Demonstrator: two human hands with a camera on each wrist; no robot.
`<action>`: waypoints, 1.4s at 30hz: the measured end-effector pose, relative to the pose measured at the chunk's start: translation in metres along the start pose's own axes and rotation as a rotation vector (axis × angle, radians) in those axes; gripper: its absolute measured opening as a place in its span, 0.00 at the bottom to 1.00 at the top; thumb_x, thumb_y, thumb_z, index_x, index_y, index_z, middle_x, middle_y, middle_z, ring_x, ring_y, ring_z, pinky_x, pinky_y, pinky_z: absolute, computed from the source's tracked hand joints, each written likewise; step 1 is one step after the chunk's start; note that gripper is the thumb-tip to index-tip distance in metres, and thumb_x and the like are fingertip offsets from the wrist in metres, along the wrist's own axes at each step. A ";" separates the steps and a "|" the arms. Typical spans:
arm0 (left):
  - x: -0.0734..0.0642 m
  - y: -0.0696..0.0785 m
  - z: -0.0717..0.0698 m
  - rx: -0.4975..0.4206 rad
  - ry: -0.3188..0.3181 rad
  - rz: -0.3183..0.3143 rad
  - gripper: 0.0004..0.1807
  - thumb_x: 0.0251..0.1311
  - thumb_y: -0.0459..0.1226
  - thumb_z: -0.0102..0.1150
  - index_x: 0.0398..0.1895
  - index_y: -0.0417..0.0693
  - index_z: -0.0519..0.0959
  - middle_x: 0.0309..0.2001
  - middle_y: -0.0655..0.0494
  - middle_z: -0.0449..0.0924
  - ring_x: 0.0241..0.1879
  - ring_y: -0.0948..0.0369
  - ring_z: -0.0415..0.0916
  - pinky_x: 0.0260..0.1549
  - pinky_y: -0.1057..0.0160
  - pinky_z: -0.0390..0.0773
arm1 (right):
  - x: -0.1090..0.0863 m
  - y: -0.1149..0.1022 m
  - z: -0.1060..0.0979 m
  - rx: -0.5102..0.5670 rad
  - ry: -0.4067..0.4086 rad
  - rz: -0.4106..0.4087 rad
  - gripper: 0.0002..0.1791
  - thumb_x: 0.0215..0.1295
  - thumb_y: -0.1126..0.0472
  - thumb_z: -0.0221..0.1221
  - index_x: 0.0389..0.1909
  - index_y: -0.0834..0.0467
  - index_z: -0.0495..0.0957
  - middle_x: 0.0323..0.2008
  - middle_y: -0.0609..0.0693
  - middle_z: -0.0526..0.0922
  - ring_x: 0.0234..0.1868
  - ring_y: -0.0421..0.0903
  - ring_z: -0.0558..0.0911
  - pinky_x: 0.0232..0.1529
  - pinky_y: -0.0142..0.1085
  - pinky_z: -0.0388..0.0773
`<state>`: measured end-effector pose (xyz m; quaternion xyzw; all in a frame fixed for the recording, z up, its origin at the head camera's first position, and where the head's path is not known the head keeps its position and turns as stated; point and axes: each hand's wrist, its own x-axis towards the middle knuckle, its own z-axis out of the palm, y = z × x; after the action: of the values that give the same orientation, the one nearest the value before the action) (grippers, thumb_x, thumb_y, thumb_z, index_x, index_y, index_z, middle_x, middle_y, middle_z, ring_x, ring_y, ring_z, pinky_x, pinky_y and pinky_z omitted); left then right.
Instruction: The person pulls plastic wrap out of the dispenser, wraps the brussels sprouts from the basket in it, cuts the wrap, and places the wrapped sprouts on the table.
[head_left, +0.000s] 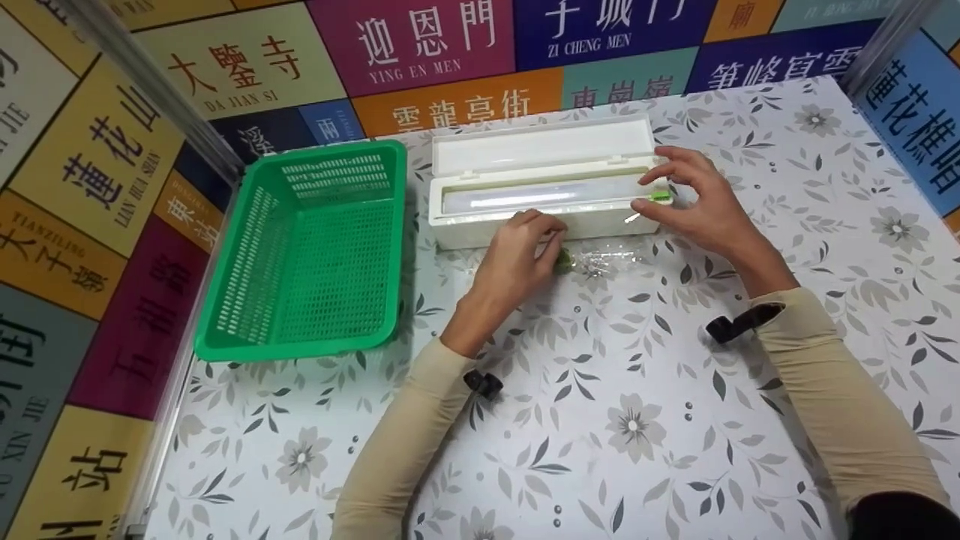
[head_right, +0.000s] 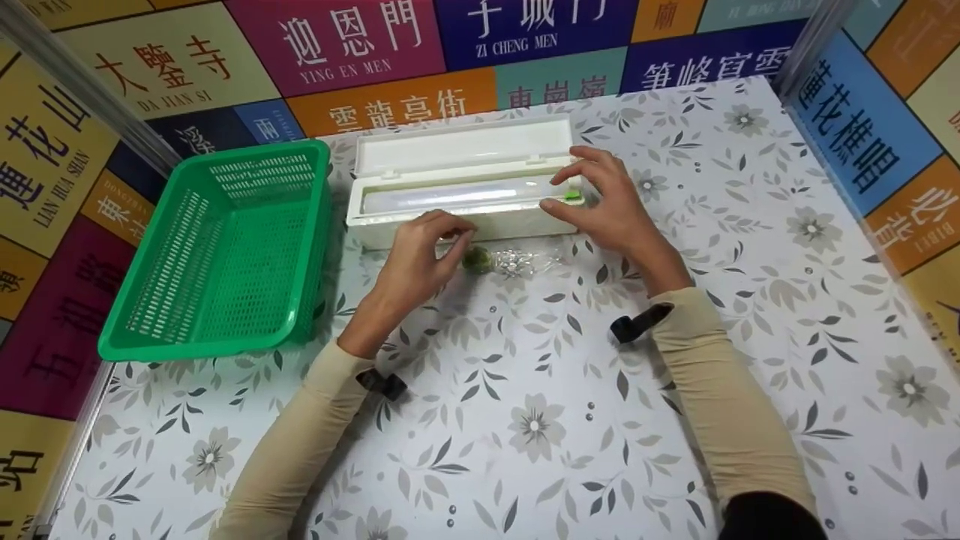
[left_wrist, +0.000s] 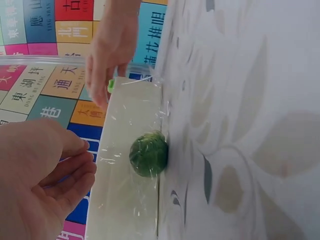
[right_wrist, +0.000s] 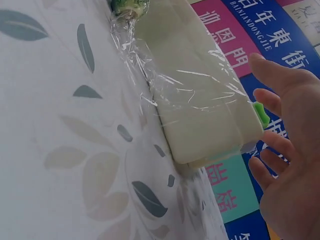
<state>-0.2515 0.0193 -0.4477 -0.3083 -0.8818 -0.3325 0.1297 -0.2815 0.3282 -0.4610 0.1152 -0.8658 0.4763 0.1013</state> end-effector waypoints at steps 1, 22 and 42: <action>0.003 0.002 0.001 -0.001 -0.006 0.008 0.08 0.76 0.33 0.62 0.50 0.43 0.89 0.51 0.50 0.91 0.54 0.55 0.88 0.60 0.66 0.85 | 0.000 0.002 -0.001 0.008 -0.018 0.007 0.18 0.65 0.60 0.77 0.53 0.60 0.87 0.81 0.50 0.68 0.82 0.53 0.65 0.73 0.40 0.66; 0.072 0.041 0.062 0.015 -0.143 0.068 0.17 0.81 0.43 0.59 0.67 0.54 0.84 0.63 0.56 0.82 0.66 0.60 0.77 0.70 0.73 0.71 | -0.003 0.019 -0.003 0.202 -0.124 0.045 0.16 0.73 0.64 0.69 0.58 0.64 0.84 0.88 0.49 0.55 0.89 0.54 0.54 0.82 0.44 0.68; 0.086 0.039 0.085 0.155 -0.103 0.077 0.16 0.82 0.51 0.55 0.65 0.67 0.86 0.55 0.57 0.81 0.57 0.57 0.76 0.60 0.63 0.75 | -0.003 0.029 -0.003 0.279 -0.100 0.058 0.16 0.73 0.67 0.69 0.58 0.66 0.85 0.87 0.53 0.59 0.88 0.54 0.58 0.72 0.24 0.73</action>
<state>-0.2955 0.1385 -0.4536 -0.3478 -0.8979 -0.2415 0.1203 -0.2872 0.3459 -0.4832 0.1268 -0.7982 0.5883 0.0272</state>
